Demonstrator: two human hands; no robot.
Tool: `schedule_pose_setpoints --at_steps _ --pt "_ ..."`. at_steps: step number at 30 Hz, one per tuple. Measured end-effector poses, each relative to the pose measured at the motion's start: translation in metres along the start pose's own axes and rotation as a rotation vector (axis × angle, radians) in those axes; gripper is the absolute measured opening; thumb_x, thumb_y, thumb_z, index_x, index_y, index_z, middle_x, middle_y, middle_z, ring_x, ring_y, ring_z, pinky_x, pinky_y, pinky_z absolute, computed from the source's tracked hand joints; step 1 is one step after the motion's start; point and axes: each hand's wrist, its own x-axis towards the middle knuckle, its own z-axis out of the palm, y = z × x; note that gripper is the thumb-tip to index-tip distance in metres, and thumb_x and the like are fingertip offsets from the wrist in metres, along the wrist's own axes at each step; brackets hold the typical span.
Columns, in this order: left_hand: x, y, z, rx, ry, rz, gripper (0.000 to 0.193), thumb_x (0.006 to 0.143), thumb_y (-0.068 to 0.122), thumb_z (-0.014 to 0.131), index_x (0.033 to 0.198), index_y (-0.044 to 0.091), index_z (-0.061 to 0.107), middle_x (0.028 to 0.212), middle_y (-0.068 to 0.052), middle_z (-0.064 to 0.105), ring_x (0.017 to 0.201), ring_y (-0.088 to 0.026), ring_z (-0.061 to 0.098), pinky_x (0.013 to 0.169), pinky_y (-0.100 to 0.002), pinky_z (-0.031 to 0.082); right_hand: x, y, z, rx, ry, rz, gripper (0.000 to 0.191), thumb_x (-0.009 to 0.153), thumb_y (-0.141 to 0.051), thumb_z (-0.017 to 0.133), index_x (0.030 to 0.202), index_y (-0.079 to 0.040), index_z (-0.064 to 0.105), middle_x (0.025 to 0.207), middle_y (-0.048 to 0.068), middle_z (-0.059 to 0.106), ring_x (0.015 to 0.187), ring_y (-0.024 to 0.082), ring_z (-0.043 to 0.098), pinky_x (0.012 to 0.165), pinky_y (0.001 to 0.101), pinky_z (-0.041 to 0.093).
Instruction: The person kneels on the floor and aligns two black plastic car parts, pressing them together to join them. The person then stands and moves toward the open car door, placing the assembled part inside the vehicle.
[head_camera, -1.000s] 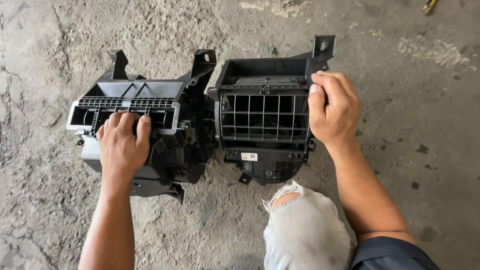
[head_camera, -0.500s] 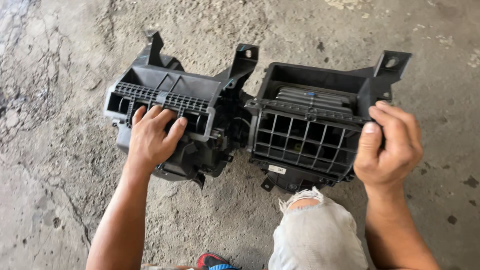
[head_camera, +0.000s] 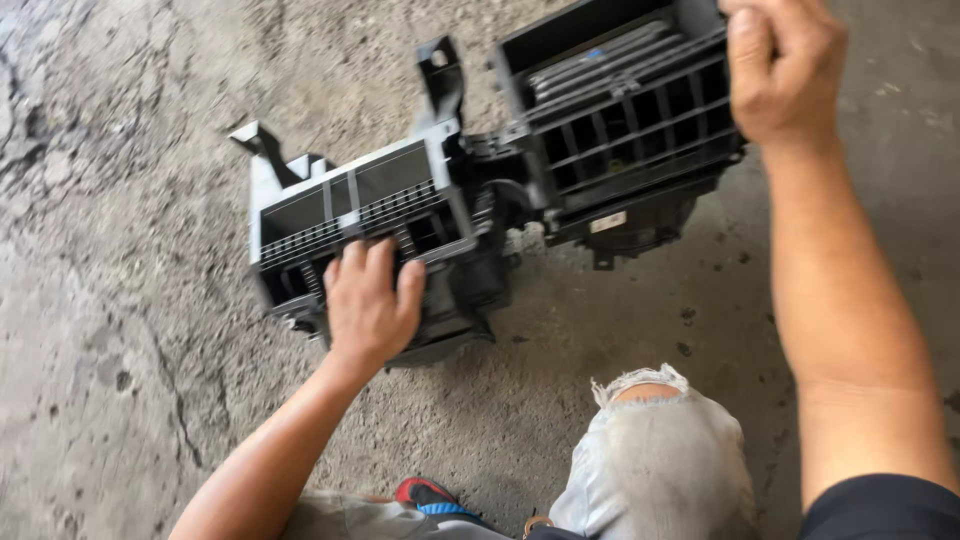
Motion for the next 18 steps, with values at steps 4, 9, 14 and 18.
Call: schedule_pose_setpoints --at_steps 4,9,14,18 --pt "0.003 0.022 -0.005 0.043 -0.076 0.065 0.063 0.096 0.047 0.062 0.131 -0.005 0.057 0.111 -0.023 0.057 0.099 -0.038 0.057 0.090 -0.053 0.042 -0.013 0.024 0.001 0.043 -0.020 -0.008 0.027 0.105 0.003 0.042 0.113 0.011 0.066 0.117 0.023 0.071 0.110 0.037 0.070 0.102 0.0442 0.056" --pt "-0.004 0.050 -0.006 0.056 -0.200 0.120 0.075 0.089 0.051 0.066 0.134 -0.007 0.052 0.107 -0.025 0.055 0.097 -0.040 0.057 0.092 -0.059 0.041 -0.067 0.034 -0.015 0.020 -0.016 0.084 0.026 0.106 0.003 0.040 0.114 0.012 0.064 0.125 0.025 0.070 0.118 0.038 0.068 0.110 0.0426 0.055" --pt "-0.035 0.062 -0.016 -0.084 -0.452 0.175 0.082 0.091 0.044 0.068 0.146 -0.011 0.043 0.111 -0.026 0.054 0.102 -0.041 0.057 0.093 -0.055 0.043 -0.113 0.023 -0.039 -0.081 -0.043 0.177 0.026 0.107 0.002 0.044 0.119 0.011 0.065 0.127 0.026 0.069 0.121 0.038 0.068 0.109 0.0414 0.055" --pt "-0.041 0.068 -0.027 -0.174 -0.565 0.154 0.088 0.087 0.042 0.073 0.148 -0.010 0.037 0.118 -0.030 0.051 0.111 -0.046 0.056 0.105 -0.060 0.038 -0.130 0.004 -0.046 -0.145 -0.038 0.212 0.025 0.110 -0.001 0.049 0.121 0.012 0.067 0.125 0.027 0.068 0.117 0.041 0.067 0.106 0.0450 0.054"
